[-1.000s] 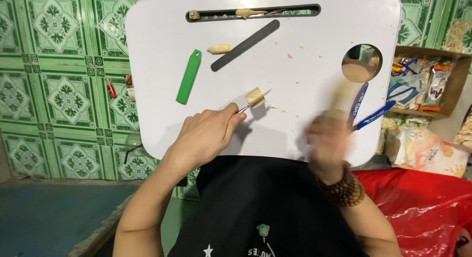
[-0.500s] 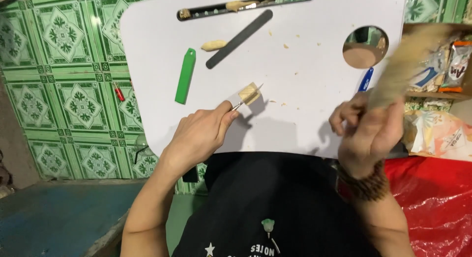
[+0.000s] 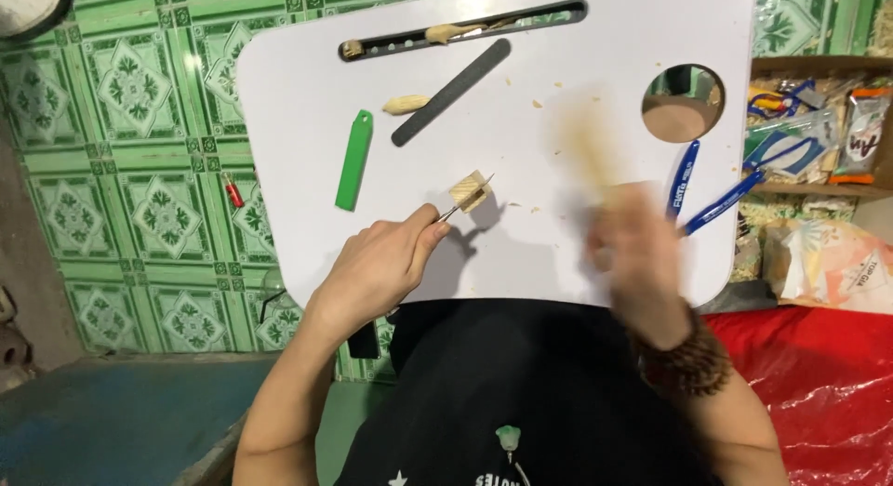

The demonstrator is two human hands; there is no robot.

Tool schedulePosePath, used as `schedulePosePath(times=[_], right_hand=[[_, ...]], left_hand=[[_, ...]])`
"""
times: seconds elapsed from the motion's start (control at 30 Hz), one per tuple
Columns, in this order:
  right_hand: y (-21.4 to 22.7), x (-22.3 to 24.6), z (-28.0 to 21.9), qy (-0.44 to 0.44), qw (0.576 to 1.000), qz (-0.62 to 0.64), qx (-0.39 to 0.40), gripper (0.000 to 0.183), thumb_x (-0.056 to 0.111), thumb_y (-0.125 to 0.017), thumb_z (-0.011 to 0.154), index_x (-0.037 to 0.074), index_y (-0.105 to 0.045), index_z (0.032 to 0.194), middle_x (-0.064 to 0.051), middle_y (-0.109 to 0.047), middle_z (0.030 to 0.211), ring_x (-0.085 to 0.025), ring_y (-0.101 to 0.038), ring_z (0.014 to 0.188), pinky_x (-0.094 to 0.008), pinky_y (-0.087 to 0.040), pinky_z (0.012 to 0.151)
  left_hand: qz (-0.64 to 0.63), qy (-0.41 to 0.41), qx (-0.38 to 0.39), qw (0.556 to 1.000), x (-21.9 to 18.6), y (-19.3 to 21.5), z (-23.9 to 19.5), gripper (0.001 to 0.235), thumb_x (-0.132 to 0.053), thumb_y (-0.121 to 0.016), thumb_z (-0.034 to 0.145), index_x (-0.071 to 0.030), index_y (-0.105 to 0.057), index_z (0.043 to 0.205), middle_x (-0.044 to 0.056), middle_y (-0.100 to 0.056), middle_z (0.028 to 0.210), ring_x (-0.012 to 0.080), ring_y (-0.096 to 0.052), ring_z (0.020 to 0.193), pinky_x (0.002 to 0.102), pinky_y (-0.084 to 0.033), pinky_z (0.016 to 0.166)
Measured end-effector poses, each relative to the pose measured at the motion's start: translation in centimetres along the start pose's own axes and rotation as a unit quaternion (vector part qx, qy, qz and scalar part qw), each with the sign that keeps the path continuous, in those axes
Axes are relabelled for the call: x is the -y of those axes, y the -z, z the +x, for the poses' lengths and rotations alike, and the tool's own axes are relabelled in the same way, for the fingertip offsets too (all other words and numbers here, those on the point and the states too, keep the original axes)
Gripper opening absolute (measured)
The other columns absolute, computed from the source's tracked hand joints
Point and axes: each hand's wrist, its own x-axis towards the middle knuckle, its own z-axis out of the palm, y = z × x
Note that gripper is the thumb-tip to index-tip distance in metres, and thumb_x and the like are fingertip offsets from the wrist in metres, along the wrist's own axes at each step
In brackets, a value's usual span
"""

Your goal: The person carves a small rectangular block of wood using a utility knife and smooths it with a sanding block. They repeatedly switch between cutting and sanding to shape the wood piece on a white table.

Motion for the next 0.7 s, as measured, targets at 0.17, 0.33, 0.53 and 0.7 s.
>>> schedulePosePath(times=[0.17,0.33,0.53,0.7], right_hand=[[-0.5,-12.8,-2.7,-0.032,0.998,0.032,0.046,0.027,0.000,-0.039,0.109,-0.012,-0.056,0.126,-0.023,-0.063,0.101,-0.033,-0.065,0.098,-0.033,-0.052,0.089],[2.5,0.7,0.1,0.206,0.962,0.117,-0.138,0.030,0.028,-0.033,0.119,0.006,-0.044,0.137,-0.004,-0.052,0.089,-0.010,-0.043,0.051,-0.024,-0.037,0.040],[-0.6,-1.4,-0.6,-0.068,0.984,-0.161,0.030,0.037,0.045,-0.040,0.103,0.012,-0.058,0.105,-0.001,-0.062,0.068,-0.015,-0.052,0.050,-0.032,-0.043,0.049],[-0.4,-2.8,-0.6,0.091,0.994,-0.029,-0.045,0.024,0.026,-0.041,0.103,0.007,-0.056,0.106,-0.001,-0.052,0.080,-0.014,-0.047,0.058,-0.032,-0.042,0.051]], left_hand=[[-0.002,-0.007,0.002,1.000,0.1,0.5,0.2,0.051,-0.043,-0.020,0.107,-0.009,-0.058,0.113,0.029,-0.070,0.079,0.0529,-0.070,0.088,0.064,-0.054,0.077],[-0.018,0.002,0.017,1.000,1.3,-0.3,0.5,0.044,-0.047,-0.021,0.110,-0.013,-0.043,0.094,0.008,-0.050,0.065,0.0290,-0.046,0.058,0.044,-0.033,0.057],[-0.036,-0.005,0.004,0.999,1.3,-0.4,-0.1,0.043,-0.047,-0.023,0.110,-0.013,-0.045,0.097,0.012,-0.052,0.067,0.0364,-0.053,0.065,0.048,-0.037,0.064],[-0.039,-0.008,0.012,0.999,1.1,-0.4,0.2,0.044,-0.046,-0.022,0.110,-0.012,-0.047,0.098,0.012,-0.052,0.067,0.0340,-0.053,0.064,0.047,-0.037,0.064]])
